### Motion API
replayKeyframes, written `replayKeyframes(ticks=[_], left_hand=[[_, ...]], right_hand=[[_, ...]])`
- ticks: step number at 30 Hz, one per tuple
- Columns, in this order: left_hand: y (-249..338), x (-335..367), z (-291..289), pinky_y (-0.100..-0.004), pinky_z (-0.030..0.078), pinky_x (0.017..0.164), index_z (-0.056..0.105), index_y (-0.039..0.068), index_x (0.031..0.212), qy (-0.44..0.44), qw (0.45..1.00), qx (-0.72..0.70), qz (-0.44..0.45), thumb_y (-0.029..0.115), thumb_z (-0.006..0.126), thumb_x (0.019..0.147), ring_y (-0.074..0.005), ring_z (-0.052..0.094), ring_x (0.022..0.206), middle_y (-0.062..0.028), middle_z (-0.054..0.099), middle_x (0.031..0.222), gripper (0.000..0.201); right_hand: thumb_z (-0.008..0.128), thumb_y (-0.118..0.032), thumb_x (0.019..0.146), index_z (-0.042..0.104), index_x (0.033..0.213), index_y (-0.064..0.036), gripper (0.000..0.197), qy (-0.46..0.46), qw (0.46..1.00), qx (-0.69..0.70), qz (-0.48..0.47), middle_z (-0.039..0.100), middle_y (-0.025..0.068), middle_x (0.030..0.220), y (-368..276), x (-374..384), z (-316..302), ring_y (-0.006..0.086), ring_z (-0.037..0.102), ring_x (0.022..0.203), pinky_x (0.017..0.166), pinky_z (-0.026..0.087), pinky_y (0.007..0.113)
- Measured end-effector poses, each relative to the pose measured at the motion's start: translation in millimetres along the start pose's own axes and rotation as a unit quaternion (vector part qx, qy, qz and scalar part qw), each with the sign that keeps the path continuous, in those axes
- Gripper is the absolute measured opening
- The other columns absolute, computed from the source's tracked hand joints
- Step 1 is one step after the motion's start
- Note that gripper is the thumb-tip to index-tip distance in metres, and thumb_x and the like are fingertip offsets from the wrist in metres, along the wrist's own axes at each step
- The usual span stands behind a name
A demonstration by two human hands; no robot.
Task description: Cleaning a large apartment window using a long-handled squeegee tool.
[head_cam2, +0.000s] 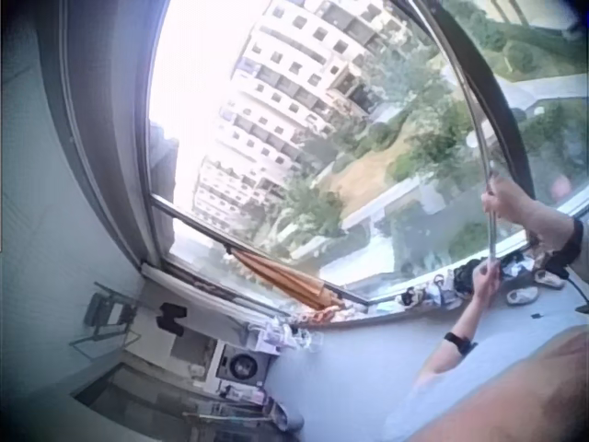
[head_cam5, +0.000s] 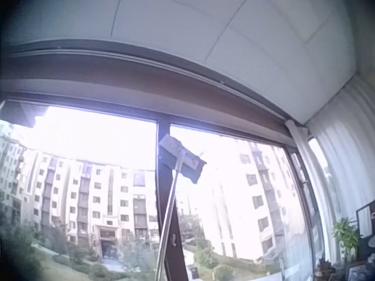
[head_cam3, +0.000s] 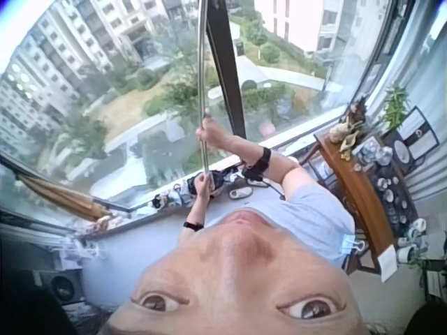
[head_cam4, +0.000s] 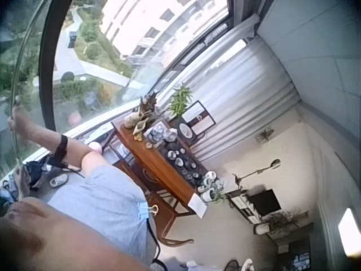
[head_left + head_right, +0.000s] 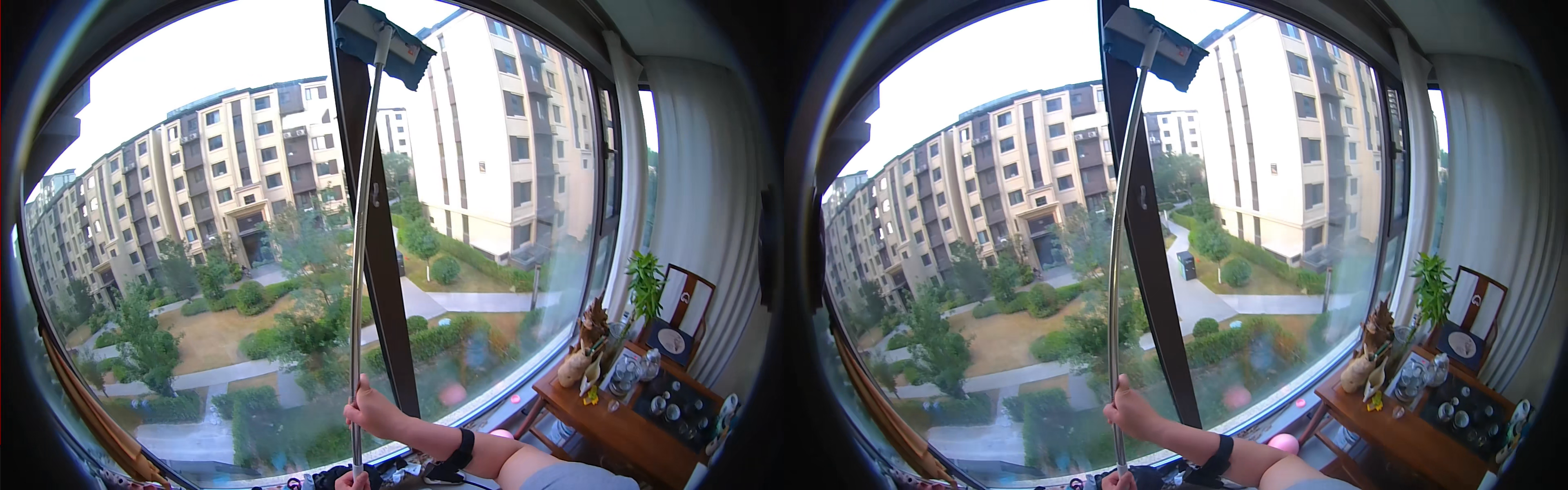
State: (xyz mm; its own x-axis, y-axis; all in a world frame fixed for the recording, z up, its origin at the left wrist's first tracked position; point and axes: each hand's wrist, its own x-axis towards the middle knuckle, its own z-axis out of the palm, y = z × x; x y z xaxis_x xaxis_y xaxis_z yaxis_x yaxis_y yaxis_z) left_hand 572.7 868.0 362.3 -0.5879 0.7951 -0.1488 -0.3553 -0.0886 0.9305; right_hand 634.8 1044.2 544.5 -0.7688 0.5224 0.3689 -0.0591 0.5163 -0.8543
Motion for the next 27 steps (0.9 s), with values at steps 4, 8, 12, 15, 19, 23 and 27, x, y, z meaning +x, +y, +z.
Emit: replayKeyframes(ticks=[4, 8, 12, 15, 19, 23, 27], left_hand=[[10.9, 10.4, 22.9, -0.0227, 0.032, 0.036, 0.052, 0.008, 0.075, 0.018, 0.998, -0.013, 0.051, 0.026, 0.065, 0.091, -0.0080, 0.042, 0.041, 0.0015, 0.045, 0.054, 0.027], [36.7, 11.7, 44.2, -0.0224, 0.034, 0.036, 0.051, 0.008, 0.074, -0.007, 0.995, 0.014, 0.094, 0.027, 0.064, 0.092, -0.0076, 0.043, 0.041, 0.0011, 0.045, 0.054, 0.030], [58.0, 25.3, 43.6, -0.0214, 0.033, 0.036, 0.051, 0.008, 0.074, -0.013, 0.986, 0.086, 0.140, 0.028, 0.061, 0.094, -0.0066, 0.043, 0.040, 0.0022, 0.046, 0.052, 0.031], [72.9, 21.1, 40.8, -0.0213, 0.034, 0.036, 0.051, 0.007, 0.074, -0.021, 0.967, 0.144, 0.207, 0.027, 0.059, 0.095, -0.0064, 0.043, 0.040, 0.0024, 0.046, 0.052, 0.030], [78.6, -7.7, 15.3, -0.0219, 0.034, 0.037, 0.053, 0.006, 0.078, -0.064, 0.976, 0.099, 0.183, 0.024, 0.056, 0.097, -0.0072, 0.044, 0.040, 0.0018, 0.047, 0.054, 0.027], [67.1, -19.2, -21.3, -0.0216, 0.034, 0.038, 0.053, 0.006, 0.081, -0.067, 0.983, 0.101, 0.141, 0.024, 0.055, 0.097, -0.0071, 0.045, 0.043, 0.0016, 0.048, 0.055, 0.025], [56.8, -31.2, -64.8, -0.0213, 0.034, 0.039, 0.055, 0.007, 0.080, -0.044, 0.984, 0.104, 0.136, 0.029, 0.059, 0.095, -0.0061, 0.044, 0.044, 0.0020, 0.048, 0.057, 0.027]], right_hand=[[0.053, -0.014, 0.090, 0.028, 0.101, 0.0095, 0.036, -0.001, 0.996, -0.085, -0.002, 0.063, 0.0164, 0.068, -27.8, 14.3, -28.0, 0.0283, 0.066, 0.065, 0.062, 0.051, 0.036], [0.052, -0.013, 0.089, 0.027, 0.102, 0.0138, 0.039, 0.011, 0.994, -0.107, -0.033, 0.063, 0.0165, 0.068, -45.3, 29.7, -46.9, 0.0275, 0.065, 0.062, 0.057, 0.051, 0.036], [0.052, -0.014, 0.089, 0.027, 0.102, 0.0136, 0.039, 0.047, 0.993, -0.101, -0.043, 0.062, 0.0156, 0.067, -83.6, 42.2, -55.6, 0.0251, 0.063, 0.055, 0.048, 0.049, 0.033], [0.054, -0.011, 0.086, 0.027, 0.105, 0.0098, 0.039, 0.044, 0.997, -0.060, -0.006, 0.061, 0.0162, 0.064, -108.9, 43.5, -56.1, 0.0305, 0.064, 0.059, 0.056, 0.051, 0.038], [0.053, -0.011, 0.086, 0.026, 0.107, 0.0097, 0.040, 0.051, 0.997, -0.057, -0.029, 0.061, 0.0150, 0.064, -91.7, 37.9, -25.8, 0.0291, 0.064, 0.058, 0.055, 0.051, 0.038], [0.054, -0.013, 0.087, 0.026, 0.111, 0.0119, 0.044, 0.043, 0.999, -0.018, 0.015, 0.062, 0.0126, 0.064, -71.3, 25.1, 11.1, 0.0264, 0.065, 0.058, 0.054, 0.051, 0.036], [0.053, -0.015, 0.090, 0.026, 0.113, 0.0112, 0.044, 0.003, 0.999, 0.025, 0.040, 0.061, 0.0106, 0.066, -79.8, 16.3, 37.8, 0.0207, 0.062, 0.054, 0.045, 0.048, 0.031]])
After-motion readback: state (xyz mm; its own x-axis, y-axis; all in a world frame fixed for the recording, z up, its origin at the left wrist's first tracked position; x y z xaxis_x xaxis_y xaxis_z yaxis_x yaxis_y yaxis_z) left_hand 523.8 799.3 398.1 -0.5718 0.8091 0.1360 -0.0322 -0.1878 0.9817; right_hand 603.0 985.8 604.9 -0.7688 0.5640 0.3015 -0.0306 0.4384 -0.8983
